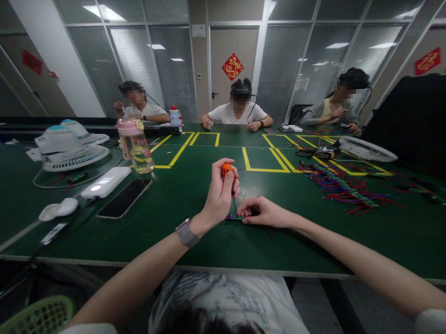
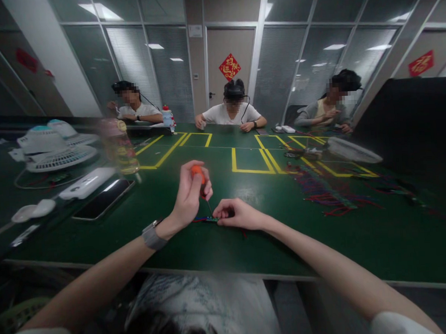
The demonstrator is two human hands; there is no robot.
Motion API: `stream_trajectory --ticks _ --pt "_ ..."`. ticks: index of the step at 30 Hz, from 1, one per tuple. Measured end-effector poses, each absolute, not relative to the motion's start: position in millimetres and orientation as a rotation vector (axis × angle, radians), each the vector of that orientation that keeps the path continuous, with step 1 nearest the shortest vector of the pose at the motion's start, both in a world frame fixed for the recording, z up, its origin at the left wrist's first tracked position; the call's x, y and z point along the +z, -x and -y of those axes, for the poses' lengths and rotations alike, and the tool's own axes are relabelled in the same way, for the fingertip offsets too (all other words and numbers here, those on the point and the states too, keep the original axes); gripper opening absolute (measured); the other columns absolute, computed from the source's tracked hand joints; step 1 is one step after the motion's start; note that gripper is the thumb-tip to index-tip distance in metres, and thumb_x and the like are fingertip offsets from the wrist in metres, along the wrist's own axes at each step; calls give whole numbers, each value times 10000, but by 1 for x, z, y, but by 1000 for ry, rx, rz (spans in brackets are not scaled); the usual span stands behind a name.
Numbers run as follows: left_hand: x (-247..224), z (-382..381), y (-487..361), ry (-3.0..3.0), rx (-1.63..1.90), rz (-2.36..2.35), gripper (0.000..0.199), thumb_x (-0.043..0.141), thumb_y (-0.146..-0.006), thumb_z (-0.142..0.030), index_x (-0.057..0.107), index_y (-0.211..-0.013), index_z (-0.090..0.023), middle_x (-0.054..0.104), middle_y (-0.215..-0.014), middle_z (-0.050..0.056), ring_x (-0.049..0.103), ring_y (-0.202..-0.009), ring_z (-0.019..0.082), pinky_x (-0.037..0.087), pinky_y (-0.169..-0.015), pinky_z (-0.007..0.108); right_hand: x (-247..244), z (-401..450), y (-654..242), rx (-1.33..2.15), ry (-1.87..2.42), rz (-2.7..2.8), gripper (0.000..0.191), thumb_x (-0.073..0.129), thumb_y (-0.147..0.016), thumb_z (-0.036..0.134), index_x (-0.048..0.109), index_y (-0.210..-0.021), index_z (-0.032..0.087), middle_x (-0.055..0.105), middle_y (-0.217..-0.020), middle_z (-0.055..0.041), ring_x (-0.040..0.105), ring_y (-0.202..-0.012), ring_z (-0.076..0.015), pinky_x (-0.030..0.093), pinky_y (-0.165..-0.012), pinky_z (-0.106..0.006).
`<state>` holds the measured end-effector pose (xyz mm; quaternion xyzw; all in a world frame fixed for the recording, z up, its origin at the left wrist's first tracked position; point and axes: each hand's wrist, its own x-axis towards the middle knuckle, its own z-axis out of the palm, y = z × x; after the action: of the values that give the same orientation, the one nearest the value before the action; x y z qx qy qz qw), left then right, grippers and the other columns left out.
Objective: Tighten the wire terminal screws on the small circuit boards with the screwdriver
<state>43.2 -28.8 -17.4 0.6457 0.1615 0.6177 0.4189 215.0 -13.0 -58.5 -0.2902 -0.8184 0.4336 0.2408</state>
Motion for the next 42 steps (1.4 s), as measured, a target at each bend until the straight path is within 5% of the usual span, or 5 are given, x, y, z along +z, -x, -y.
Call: stream_trajectory --ticks 17,25,29,39,42 --pt "-18 28 -42 -1686 1510 -368 186 398 -962 -314 411 -1139 -258 435 -883 -18 447 -572 41 432 -507 179 -55 12 -213 1305 808 2221 251 698 -752 313 612 -908 137 562 -781 4 497 -687 -111 428 -649 -252" --pt "0 31 -31 -1841 1469 -511 270 423 -949 -297 577 -1128 -166 613 -1027 80 626 -811 123 532 -711 234 -58 22 -205 1059 880 2234 179 643 -768 220 611 -920 131 509 -706 24 469 -626 -110 390 -581 -236" --pt "9 29 -29 -1702 1445 -478 228 533 -892 -270 608 -1063 -138 649 -1022 89 665 -799 150 562 -685 259 -64 24 -202 897 933 2222 122 655 -745 196 648 -846 127 541 -730 -2 484 -630 -116 400 -585 -247" --pt "34 16 -27 -2151 1302 -722 164 672 -783 -309 718 -856 -169 537 -841 25 582 -741 120 523 -602 214 -65 29 -202 695 924 2244 93 652 -737 145 686 -823 131 592 -763 -31 519 -630 -118 424 -584 -239" --pt "47 9 -29 -2273 1154 -701 233 581 -853 -343 723 -910 -168 600 -906 52 603 -810 144 527 -693 258 -65 30 -201 677 913 2244 88 657 -733 143 689 -814 129 602 -770 -37 524 -635 -121 429 -585 -239"
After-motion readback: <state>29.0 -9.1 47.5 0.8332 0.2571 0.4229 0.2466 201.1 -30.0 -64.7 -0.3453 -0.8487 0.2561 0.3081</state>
